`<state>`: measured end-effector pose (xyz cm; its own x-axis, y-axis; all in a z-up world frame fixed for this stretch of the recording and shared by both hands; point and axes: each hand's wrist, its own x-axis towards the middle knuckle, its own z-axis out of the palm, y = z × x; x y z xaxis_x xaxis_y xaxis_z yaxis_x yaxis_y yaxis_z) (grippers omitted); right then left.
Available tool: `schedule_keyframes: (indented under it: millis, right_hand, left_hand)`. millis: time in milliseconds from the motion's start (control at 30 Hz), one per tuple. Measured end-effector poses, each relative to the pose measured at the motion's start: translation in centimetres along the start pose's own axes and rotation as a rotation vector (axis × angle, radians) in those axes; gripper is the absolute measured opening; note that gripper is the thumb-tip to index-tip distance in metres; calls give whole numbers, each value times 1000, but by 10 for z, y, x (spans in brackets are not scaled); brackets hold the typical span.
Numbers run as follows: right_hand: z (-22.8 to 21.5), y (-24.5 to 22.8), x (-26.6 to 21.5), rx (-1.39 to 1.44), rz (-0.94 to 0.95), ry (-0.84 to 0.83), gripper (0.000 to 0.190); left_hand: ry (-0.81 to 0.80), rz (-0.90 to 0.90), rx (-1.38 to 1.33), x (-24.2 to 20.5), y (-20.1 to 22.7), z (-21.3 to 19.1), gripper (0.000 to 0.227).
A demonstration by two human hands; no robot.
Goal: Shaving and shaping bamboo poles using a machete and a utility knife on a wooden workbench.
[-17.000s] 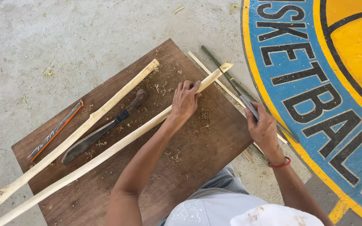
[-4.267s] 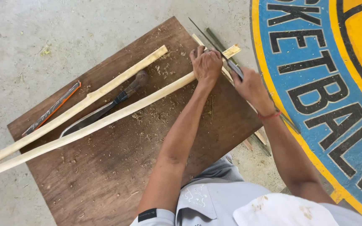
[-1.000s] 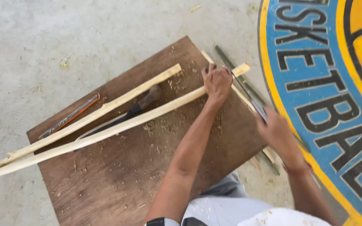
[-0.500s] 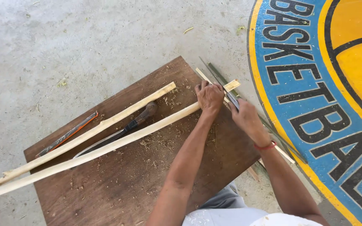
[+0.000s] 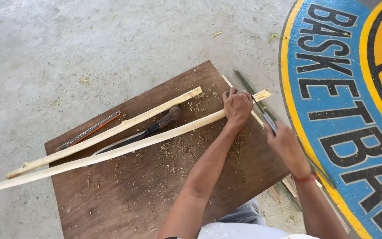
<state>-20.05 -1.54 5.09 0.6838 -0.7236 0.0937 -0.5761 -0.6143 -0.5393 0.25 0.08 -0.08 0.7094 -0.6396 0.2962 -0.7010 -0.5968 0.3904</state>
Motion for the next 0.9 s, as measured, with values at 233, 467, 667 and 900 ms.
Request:
schedule_keyframes:
  millis: [233, 467, 667, 900]
  right_hand:
    - [-16, 3, -33, 13, -38, 31, 36]
    - [-93, -9, -124, 3, 242, -113, 37]
    - [-7, -7, -4, 45, 20, -34, 37]
    - [-38, -1, -51, -19, 0, -16, 39]
  left_hand:
    - [-4, -27, 19, -1, -3, 5, 60]
    - [49, -23, 47, -2, 0, 6, 59]
    - [43, -23, -3, -2, 2, 4, 61]
    - [221, -33, -43, -2, 2, 12, 54]
